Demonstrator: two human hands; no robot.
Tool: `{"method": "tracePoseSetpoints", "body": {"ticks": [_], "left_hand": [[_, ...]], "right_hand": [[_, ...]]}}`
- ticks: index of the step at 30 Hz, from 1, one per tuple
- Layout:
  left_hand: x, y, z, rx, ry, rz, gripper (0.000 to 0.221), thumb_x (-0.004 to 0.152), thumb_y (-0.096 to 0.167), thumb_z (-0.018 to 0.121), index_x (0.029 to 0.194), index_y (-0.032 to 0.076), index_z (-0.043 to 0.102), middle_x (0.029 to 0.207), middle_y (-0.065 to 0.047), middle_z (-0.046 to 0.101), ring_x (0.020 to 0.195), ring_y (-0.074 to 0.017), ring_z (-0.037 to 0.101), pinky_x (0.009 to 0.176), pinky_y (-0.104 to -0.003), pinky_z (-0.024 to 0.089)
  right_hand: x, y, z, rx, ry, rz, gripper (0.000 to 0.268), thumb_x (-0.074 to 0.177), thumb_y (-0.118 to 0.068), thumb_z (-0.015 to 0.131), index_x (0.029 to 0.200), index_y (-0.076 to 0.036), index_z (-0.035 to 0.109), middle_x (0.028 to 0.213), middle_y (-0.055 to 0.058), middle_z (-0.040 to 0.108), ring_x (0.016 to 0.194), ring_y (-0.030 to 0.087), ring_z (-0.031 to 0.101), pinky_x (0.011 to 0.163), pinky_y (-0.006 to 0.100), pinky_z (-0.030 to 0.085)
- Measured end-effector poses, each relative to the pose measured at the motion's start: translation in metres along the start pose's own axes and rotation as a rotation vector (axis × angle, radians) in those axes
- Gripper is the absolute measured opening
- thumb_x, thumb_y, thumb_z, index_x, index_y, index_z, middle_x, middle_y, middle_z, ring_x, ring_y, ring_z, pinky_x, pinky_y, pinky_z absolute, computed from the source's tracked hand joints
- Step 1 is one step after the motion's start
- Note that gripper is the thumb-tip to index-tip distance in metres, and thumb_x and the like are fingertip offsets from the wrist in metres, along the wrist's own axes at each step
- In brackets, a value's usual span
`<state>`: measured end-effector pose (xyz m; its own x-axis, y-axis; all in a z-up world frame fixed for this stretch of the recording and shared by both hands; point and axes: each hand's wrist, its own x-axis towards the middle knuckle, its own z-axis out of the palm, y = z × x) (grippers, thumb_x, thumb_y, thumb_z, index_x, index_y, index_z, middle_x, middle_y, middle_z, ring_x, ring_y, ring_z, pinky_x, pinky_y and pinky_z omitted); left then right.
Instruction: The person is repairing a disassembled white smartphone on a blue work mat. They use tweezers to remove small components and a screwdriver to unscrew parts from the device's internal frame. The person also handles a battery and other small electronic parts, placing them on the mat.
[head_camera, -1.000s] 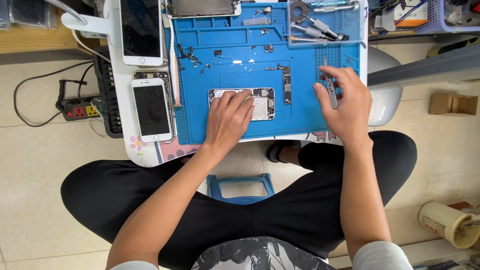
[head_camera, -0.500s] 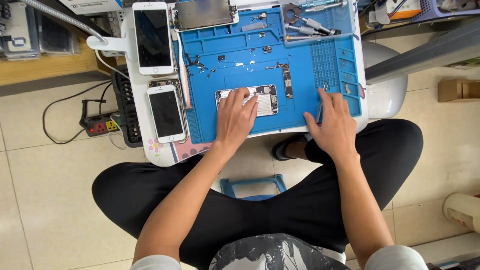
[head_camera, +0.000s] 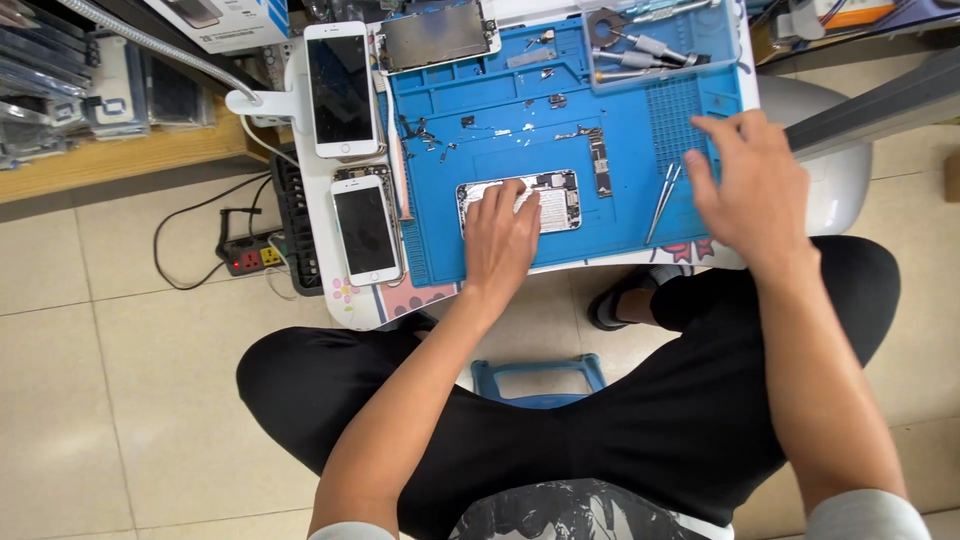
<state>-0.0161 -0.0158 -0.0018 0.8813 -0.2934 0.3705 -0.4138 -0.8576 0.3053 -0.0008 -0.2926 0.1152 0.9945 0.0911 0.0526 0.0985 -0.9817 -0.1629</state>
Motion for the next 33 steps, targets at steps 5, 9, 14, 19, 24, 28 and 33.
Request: {"method": "tracePoseSetpoints", "body": {"ticks": [5, 9, 14, 19, 24, 28, 33], "left_hand": [[0.002, 0.0, -0.005, -0.009, -0.008, 0.012, 0.018, 0.101, 0.014, 0.073, 0.116, 0.007, 0.079, 0.119, -0.011, 0.068, 0.107, -0.0295, 0.063, 0.08, -0.041, 0.054], [0.003, 0.002, -0.008, 0.002, -0.012, 0.023, 0.019, 0.099, 0.016, 0.075, 0.115, 0.007, 0.08, 0.119, -0.011, 0.068, 0.107, -0.0294, 0.063, 0.079, -0.041, 0.054], [0.005, 0.007, -0.012, 0.011, -0.075, 0.006, 0.037, 0.104, 0.04, 0.067, 0.121, 0.007, 0.075, 0.125, -0.012, 0.068, 0.113, -0.0291, 0.062, 0.086, -0.042, 0.053], [0.004, 0.005, -0.022, 0.038, -0.115, 0.028, 0.058, 0.1, 0.058, 0.067, 0.126, 0.007, 0.07, 0.129, -0.014, 0.067, 0.116, -0.0293, 0.062, 0.093, -0.04, 0.052], [0.003, -0.001, -0.019, 0.048, -0.103, 0.051, 0.062, 0.097, 0.062, 0.07, 0.129, 0.009, 0.068, 0.132, -0.013, 0.068, 0.116, -0.0281, 0.062, 0.091, -0.04, 0.053], [0.0, -0.004, -0.009, -0.039, -0.075, 0.046, 0.052, 0.096, 0.051, 0.071, 0.121, 0.005, 0.075, 0.123, -0.015, 0.061, 0.117, -0.0306, 0.06, 0.094, -0.046, 0.05], [-0.003, 0.001, -0.013, -0.039, -0.084, 0.052, 0.052, 0.097, 0.045, 0.071, 0.125, 0.002, 0.07, 0.125, -0.017, 0.06, 0.119, -0.0324, 0.059, 0.097, -0.046, 0.048]], "right_hand": [[0.051, 0.04, 0.025, -0.018, 0.072, -0.105, 0.033, 0.117, -0.023, 0.057, 0.142, -0.011, 0.074, 0.121, 0.014, 0.067, 0.111, 0.037, 0.059, 0.063, 0.056, 0.054], [0.099, 0.052, 0.041, -0.022, 0.171, -0.207, 0.026, 0.117, -0.023, 0.065, 0.132, -0.013, 0.083, 0.109, 0.006, 0.062, 0.105, 0.03, 0.055, 0.061, 0.049, 0.05], [0.142, 0.064, 0.067, -0.05, 0.232, -0.292, 0.023, 0.111, -0.026, 0.076, 0.126, -0.011, 0.084, 0.11, 0.005, 0.061, 0.105, 0.03, 0.055, 0.068, 0.049, 0.053], [0.149, 0.062, 0.071, -0.072, 0.197, -0.29, 0.024, 0.105, -0.027, 0.082, 0.122, -0.011, 0.081, 0.114, 0.008, 0.066, 0.108, 0.034, 0.056, 0.084, 0.049, 0.048], [0.131, 0.028, 0.034, 0.216, 0.223, -0.243, 0.018, 0.105, -0.018, 0.072, 0.121, -0.01, 0.071, 0.113, 0.008, 0.075, 0.102, 0.03, 0.069, 0.08, 0.046, 0.049], [0.104, -0.016, 0.031, 0.59, 0.221, -0.271, 0.017, 0.095, -0.008, 0.088, 0.108, -0.014, 0.08, 0.09, 0.001, 0.076, 0.075, 0.019, 0.069, 0.071, 0.03, 0.055], [0.066, -0.055, 0.042, 0.658, 0.065, -0.26, 0.011, 0.087, -0.006, 0.083, 0.095, -0.011, 0.078, 0.074, 0.002, 0.072, 0.059, 0.018, 0.066, 0.064, 0.03, 0.055]]}}
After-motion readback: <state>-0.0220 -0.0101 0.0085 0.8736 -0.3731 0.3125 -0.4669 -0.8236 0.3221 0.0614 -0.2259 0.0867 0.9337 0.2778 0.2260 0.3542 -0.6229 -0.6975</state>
